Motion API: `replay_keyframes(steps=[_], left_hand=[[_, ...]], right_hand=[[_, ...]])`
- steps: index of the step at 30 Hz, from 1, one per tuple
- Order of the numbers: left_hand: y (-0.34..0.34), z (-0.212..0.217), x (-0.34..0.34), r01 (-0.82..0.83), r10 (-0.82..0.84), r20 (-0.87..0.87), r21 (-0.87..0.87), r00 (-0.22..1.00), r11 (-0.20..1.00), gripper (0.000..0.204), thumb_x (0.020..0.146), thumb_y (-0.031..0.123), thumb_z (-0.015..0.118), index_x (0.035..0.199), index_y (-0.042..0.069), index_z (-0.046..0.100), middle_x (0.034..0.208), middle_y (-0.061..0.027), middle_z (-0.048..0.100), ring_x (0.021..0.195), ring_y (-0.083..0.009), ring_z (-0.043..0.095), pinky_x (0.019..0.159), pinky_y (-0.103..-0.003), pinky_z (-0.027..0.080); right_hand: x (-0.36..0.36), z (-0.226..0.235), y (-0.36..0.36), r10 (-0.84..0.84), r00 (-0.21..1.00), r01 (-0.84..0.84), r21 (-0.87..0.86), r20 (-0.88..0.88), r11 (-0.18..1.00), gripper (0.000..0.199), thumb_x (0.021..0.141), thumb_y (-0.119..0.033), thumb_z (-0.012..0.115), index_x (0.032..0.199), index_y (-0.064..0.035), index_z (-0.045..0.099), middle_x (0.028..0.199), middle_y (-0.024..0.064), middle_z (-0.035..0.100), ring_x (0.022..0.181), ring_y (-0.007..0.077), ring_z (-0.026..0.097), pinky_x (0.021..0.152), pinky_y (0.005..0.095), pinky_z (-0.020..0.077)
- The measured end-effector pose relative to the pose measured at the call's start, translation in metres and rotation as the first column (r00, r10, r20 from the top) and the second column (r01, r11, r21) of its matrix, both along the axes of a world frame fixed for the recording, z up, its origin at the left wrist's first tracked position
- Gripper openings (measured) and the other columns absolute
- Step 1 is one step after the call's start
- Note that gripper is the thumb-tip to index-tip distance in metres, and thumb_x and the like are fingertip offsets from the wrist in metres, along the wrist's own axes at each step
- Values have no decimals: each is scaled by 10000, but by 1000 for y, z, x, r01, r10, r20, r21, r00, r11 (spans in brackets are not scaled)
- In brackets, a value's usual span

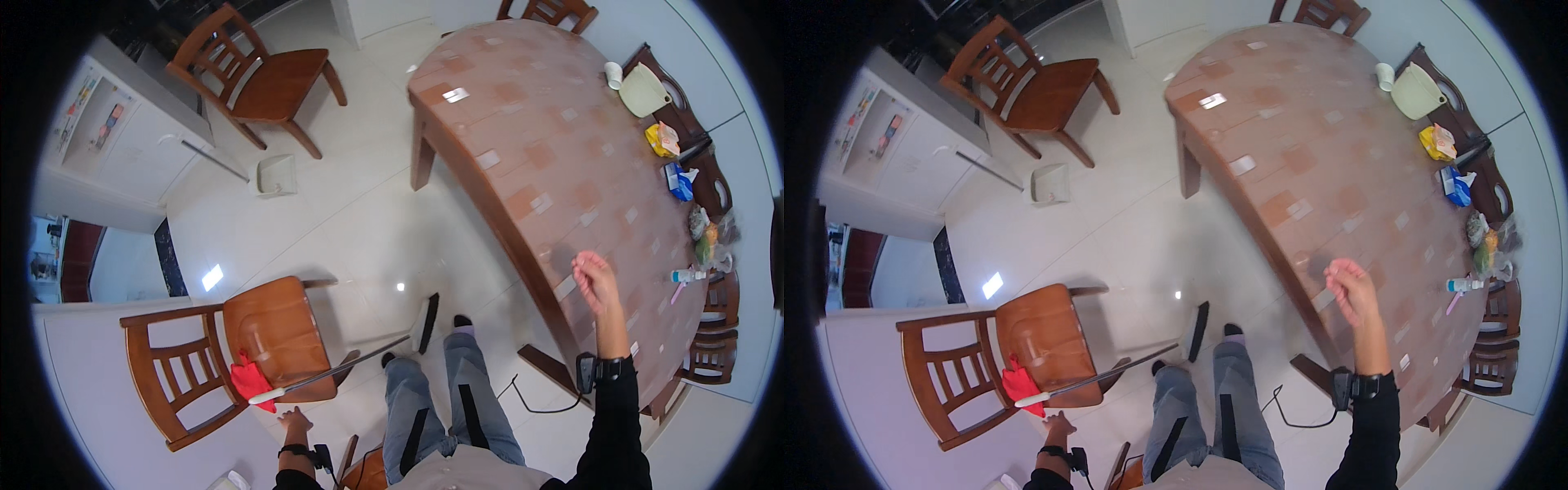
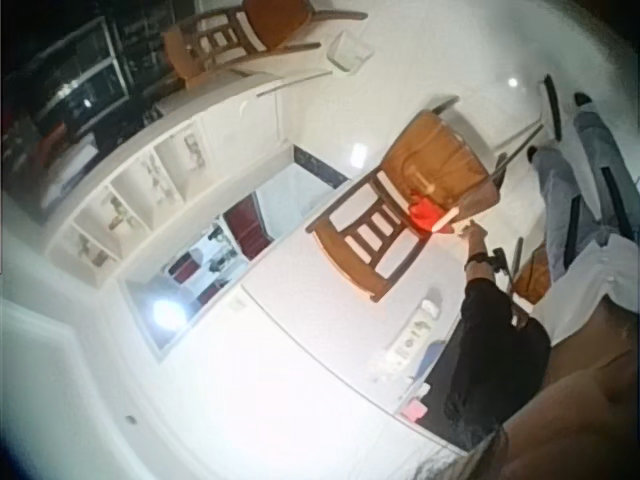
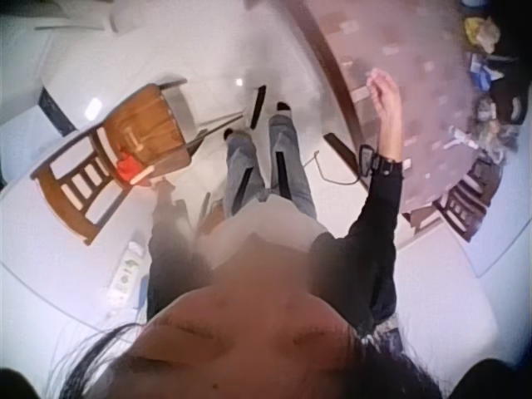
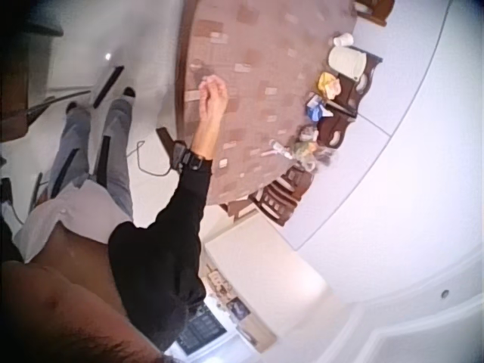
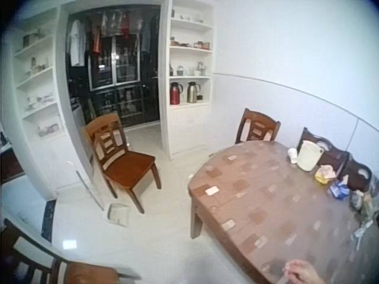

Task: The person sweeps the tiled floor with a broom and dustpan, moving around furniture and collecting debris. They sweep under chairs and along walls, then gather the swept material into the dustpan.

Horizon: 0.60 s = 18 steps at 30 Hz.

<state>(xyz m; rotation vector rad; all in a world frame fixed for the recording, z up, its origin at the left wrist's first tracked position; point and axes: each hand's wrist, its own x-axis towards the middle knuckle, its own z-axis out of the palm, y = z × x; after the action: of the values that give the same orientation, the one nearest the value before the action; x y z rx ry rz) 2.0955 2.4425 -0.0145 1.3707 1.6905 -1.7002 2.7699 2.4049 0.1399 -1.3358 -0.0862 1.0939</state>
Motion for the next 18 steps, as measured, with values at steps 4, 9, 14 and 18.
replay_keyframes(steps=[4, 9, 14, 18], left_hand=[[-6, -5, -26, 82, -317, 467, 455, 825, 887, 342, 663, 186, 545, 977, 88, 450, 1023, -115, 438, 995, -258, 394, 840, -412, 300], [24, -15, -37, 270, -650, 298, 731, 700, 626, 322, 684, 165, 494, 992, 75, 474, 1054, -140, 438, 1020, -255, 382, 837, -420, 272], [66, -38, -43, 120, -189, 285, 241, 940, 963, 266, 723, 227, 472, 943, 111, 566, 944, -70, 560, 921, -229, 510, 775, -357, 371], [73, -16, -42, 221, -284, 467, 186, 837, 957, 249, 707, 287, 500, 870, 121, 591, 878, -61, 583, 830, -205, 554, 671, -322, 431]], right_hand=[[-91, -17, 11, 84, 981, -94, -50, -173, 994, 124, 723, -19, 541, 845, 6, 547, 681, 67, 567, 558, 96, 540, 515, 178, 467], [-177, -37, 44, 200, 951, -232, -117, -236, 966, 139, 723, -37, 550, 855, 6, 554, 687, 51, 569, 577, 87, 542, 532, 177, 465], [-235, -35, 92, 339, 913, -381, -177, -228, 907, 172, 718, -41, 555, 881, 14, 549, 704, 57, 575, 600, 94, 554, 550, 182, 475], [-254, -27, 128, 409, 886, -447, -166, -217, 879, 176, 714, -28, 554, 882, 23, 543, 732, 83, 580, 621, 121, 565, 568, 195, 481]])
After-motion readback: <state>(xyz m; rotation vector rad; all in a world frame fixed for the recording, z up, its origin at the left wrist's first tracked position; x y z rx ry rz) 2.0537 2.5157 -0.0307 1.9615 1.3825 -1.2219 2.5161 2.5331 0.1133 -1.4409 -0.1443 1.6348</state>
